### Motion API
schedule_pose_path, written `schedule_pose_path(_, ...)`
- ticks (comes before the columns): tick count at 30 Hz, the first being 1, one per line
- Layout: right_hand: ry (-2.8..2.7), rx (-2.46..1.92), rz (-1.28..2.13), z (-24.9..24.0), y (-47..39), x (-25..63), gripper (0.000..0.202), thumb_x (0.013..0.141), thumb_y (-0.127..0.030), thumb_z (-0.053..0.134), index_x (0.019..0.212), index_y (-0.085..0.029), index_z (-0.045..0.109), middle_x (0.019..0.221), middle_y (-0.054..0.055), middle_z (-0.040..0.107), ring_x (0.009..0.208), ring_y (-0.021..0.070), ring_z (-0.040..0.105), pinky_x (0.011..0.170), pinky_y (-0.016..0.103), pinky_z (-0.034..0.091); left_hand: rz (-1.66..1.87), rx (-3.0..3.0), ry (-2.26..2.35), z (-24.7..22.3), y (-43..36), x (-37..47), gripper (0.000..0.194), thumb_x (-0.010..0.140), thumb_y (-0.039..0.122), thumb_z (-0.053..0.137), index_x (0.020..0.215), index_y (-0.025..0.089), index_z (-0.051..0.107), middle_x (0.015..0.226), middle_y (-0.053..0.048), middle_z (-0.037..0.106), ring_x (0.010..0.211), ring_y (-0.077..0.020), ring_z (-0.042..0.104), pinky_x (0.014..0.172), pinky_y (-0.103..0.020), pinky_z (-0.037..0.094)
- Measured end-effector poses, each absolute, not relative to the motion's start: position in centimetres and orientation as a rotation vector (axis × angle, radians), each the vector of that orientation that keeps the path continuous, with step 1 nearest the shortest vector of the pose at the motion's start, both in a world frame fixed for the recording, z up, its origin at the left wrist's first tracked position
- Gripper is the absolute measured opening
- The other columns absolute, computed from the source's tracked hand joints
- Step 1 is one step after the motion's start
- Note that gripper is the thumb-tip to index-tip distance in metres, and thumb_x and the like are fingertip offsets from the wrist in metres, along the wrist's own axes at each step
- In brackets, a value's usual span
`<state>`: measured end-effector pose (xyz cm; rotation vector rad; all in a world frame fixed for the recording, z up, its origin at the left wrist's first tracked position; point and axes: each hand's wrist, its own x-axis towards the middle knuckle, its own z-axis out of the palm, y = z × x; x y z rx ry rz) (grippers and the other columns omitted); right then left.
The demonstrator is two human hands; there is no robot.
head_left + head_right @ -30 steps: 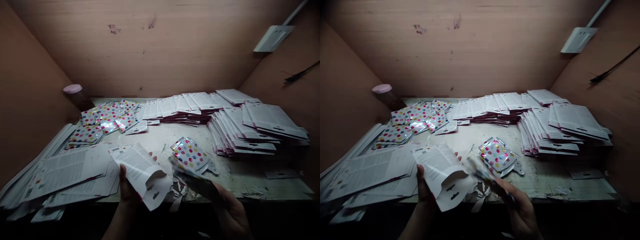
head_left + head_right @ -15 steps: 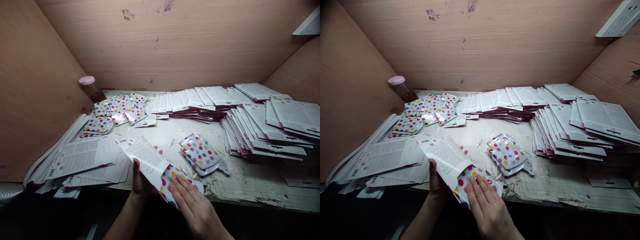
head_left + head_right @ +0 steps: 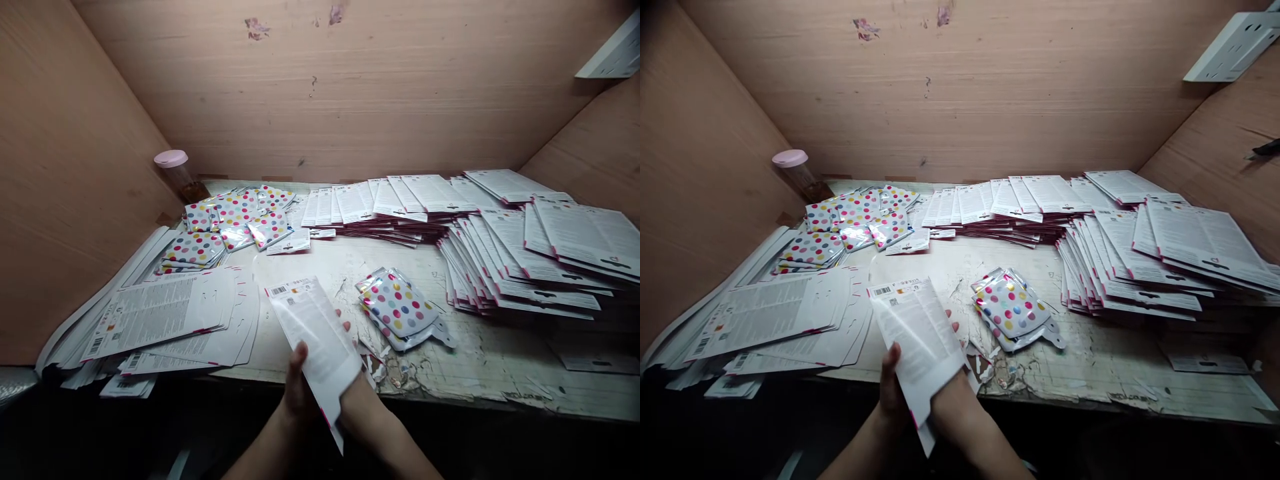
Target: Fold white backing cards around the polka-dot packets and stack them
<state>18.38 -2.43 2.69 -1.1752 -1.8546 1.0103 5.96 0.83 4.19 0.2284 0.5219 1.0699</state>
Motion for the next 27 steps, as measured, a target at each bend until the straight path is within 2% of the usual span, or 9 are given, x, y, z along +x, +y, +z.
schedule_pose_path(4,-2.095,-1.124,0.872,3.7,-3.3,21.4,0.045,0.091,-0.012,0.044,0.133,-0.023,0.053,0.137,0.011,0.053,0.130,0.0243,0.048,0.107,0.039,0.043,1.116,0.424,0.936,2.2,3.0,4.8,0.064,0.075,0.035,0.071,0.131,0.011,0.050,0.125,-0.017,0.063,0.123,-0.0364,0.052,0.108,-0.052,0.035)
schedule_pose_path(7,-1.932,-1.339,0.694,3.2,-2.1,23.4,0.030,0.094,-0.015,0.043,0.115,-0.022,0.064,0.111,0.010,0.063,0.105,0.0217,0.062,0.090,0.035,0.054,1.256,0.907,1.246,0.7,3.5,4.2,0.079,0.076,0.023,0.072,0.145,0.025,0.034,0.150,-0.013,0.040,0.132,-0.0332,0.043,0.111,-0.054,0.031)
schedule_pose_path(9,-1.890,-1.390,0.591,1.9,-0.6,23.7,0.024,0.093,-0.017,0.045,0.105,-0.020,0.066,0.099,0.010,0.062,0.094,0.0223,0.061,0.083,0.037,0.055,1.291,1.337,1.452,0.0,2.9,3.9,0.068,0.079,0.021,0.069,0.141,0.030,0.043,0.155,-0.009,0.032,0.140,-0.0347,0.031,0.113,-0.059,0.022)
schedule_pose_path(11,-1.908,-1.384,0.541,0.5,0.7,23.5,0.018,0.092,-0.017,0.048,0.095,-0.018,0.066,0.092,0.009,0.059,0.088,0.0221,0.059,0.078,0.037,0.054,1.114,1.823,1.458,-0.3,1.9,3.3,0.042,0.085,0.019,0.061,0.126,0.030,0.060,0.147,-0.007,0.046,0.141,-0.0342,0.029,0.114,-0.061,0.018)
schedule_pose_path(13,-1.933,-1.388,0.519,-0.5,1.1,23.4,0.015,0.091,-0.017,0.050,0.086,-0.018,0.064,0.086,0.007,0.056,0.084,0.0213,0.057,0.075,0.037,0.052,0.799,2.198,1.250,-0.3,1.0,2.3,0.033,0.089,0.026,0.057,0.122,0.028,0.063,0.139,-0.008,0.055,0.138,-0.0329,0.035,0.113,-0.061,0.023)
schedule_pose_path(14,-1.945,-1.384,0.518,-0.9,1.1,23.4,0.014,0.091,-0.017,0.051,0.084,-0.018,0.064,0.084,0.006,0.054,0.082,0.0207,0.056,0.074,0.037,0.051,0.654,2.320,1.142,-0.4,0.7,1.8,0.040,0.089,0.035,0.057,0.128,0.026,0.059,0.140,-0.009,0.054,0.137,-0.0329,0.037,0.112,-0.061,0.026)
schedule_pose_path(17,-1.961,-1.350,0.527,-1.3,0.4,24.0,0.012,0.091,-0.015,0.053,0.085,-0.019,0.063,0.081,0.004,0.052,0.079,0.0195,0.053,0.073,0.035,0.048,0.412,2.543,1.020,-0.5,0.2,0.5,0.081,0.079,0.063,0.060,0.144,0.020,0.038,0.150,-0.014,0.040,0.140,-0.0359,0.031,0.112,-0.061,0.027)
schedule_pose_path(18,-1.958,-1.334,0.533,-1.3,0.2,24.2,0.012,0.091,-0.015,0.054,0.086,-0.019,0.063,0.081,0.004,0.052,0.079,0.0192,0.053,0.073,0.034,0.048,0.385,2.589,1.019,-0.6,0.2,0.3,0.086,0.078,0.067,0.058,0.146,0.019,0.035,0.151,-0.015,0.037,0.141,-0.0362,0.028,0.112,-0.060,0.027)
schedule_pose_path(27,-1.979,-1.307,0.558,-1.6,0.3,24.6,0.010,0.092,-0.016,0.054,0.087,-0.020,0.061,0.080,0.003,0.050,0.078,0.0185,0.052,0.073,0.033,0.046,0.387,2.708,1.068,-1.4,0.1,0.5,0.076,0.083,0.064,0.053,0.143,0.017,0.041,0.150,-0.013,0.040,0.142,-0.0327,0.029,0.113,-0.056,0.029)
